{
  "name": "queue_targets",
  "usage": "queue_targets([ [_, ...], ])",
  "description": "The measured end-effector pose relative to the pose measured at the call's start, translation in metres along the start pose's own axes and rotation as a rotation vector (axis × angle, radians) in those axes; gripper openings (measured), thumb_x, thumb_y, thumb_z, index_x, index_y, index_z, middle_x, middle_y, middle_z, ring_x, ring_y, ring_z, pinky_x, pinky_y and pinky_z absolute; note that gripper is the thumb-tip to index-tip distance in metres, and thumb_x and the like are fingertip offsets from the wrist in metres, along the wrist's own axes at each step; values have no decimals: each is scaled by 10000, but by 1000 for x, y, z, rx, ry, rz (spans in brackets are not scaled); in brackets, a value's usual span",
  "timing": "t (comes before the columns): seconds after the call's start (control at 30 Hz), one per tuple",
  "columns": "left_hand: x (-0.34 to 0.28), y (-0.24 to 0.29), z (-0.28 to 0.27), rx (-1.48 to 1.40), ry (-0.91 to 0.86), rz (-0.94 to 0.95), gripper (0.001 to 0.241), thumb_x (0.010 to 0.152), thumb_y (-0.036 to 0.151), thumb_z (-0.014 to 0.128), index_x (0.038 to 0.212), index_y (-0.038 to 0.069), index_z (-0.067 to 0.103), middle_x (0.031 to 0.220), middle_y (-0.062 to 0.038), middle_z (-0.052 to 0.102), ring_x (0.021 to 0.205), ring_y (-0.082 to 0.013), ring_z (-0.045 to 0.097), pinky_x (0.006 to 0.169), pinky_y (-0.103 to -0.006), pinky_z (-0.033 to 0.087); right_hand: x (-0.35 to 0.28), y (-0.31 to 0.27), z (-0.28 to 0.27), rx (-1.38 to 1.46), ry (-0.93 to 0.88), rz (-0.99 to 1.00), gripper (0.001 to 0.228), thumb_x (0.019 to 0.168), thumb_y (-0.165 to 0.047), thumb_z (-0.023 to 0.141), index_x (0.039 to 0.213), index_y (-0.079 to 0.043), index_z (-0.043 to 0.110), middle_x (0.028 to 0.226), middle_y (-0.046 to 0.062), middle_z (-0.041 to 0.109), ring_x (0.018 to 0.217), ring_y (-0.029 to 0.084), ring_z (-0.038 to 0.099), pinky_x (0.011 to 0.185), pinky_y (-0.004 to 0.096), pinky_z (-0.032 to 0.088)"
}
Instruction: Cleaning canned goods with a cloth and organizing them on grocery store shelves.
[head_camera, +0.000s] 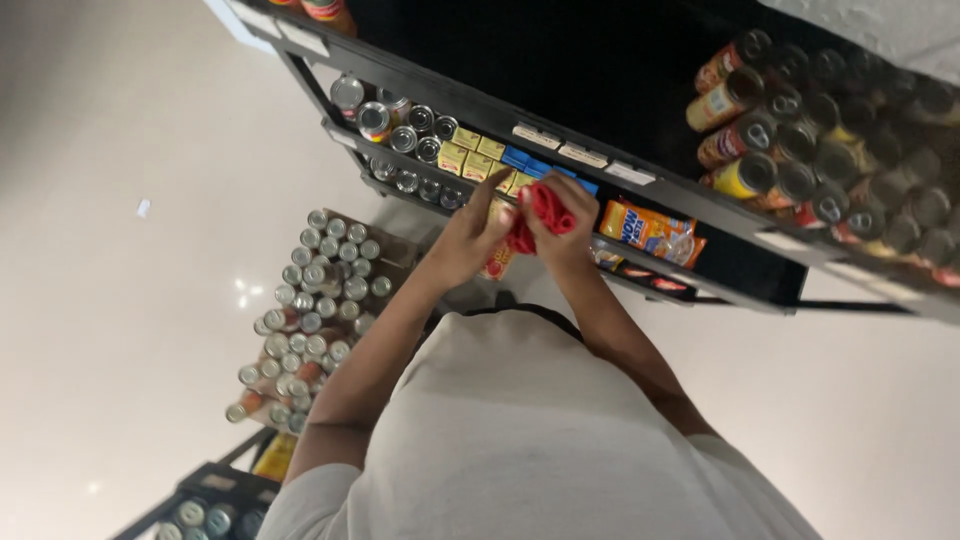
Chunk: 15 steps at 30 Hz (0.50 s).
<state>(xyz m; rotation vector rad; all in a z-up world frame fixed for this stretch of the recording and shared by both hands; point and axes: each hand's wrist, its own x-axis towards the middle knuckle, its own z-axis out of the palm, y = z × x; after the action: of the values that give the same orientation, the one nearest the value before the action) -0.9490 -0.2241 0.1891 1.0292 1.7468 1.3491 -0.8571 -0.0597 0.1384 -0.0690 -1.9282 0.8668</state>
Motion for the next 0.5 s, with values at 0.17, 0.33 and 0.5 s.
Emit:
queue_targets([
  [0.17,-11,-31,32,-39,-8,-68,863,973,695,447,1611,157,229,1149,-418,632,1128,-613,584,960,-656,474,-3,7,-19,173,-354,228,191,964,-192,744,1005,-17,681,970,199,683,922,416,653,892,467,487],
  [0.33,-42,-66,48,-46,12,-217,1000,813,780,495,1401,-21,385,1147,-199,704,868,-293,728,696,-364,576,-5,-21,7,420,-836,380,333,944,-298,552,1178,-62,558,1181,111,492,1100,262,471,1015,373,364],
  [0.5,-92,-63,76,-61,215,-309,978,736,502,869,1252,-106,302,758,-119,721,484,-200,662,428,-302,519,-35,-30,37,476,-949,413,242,935,-178,599,1112,-49,497,1053,90,460,940,208,470,876,320,412],
])
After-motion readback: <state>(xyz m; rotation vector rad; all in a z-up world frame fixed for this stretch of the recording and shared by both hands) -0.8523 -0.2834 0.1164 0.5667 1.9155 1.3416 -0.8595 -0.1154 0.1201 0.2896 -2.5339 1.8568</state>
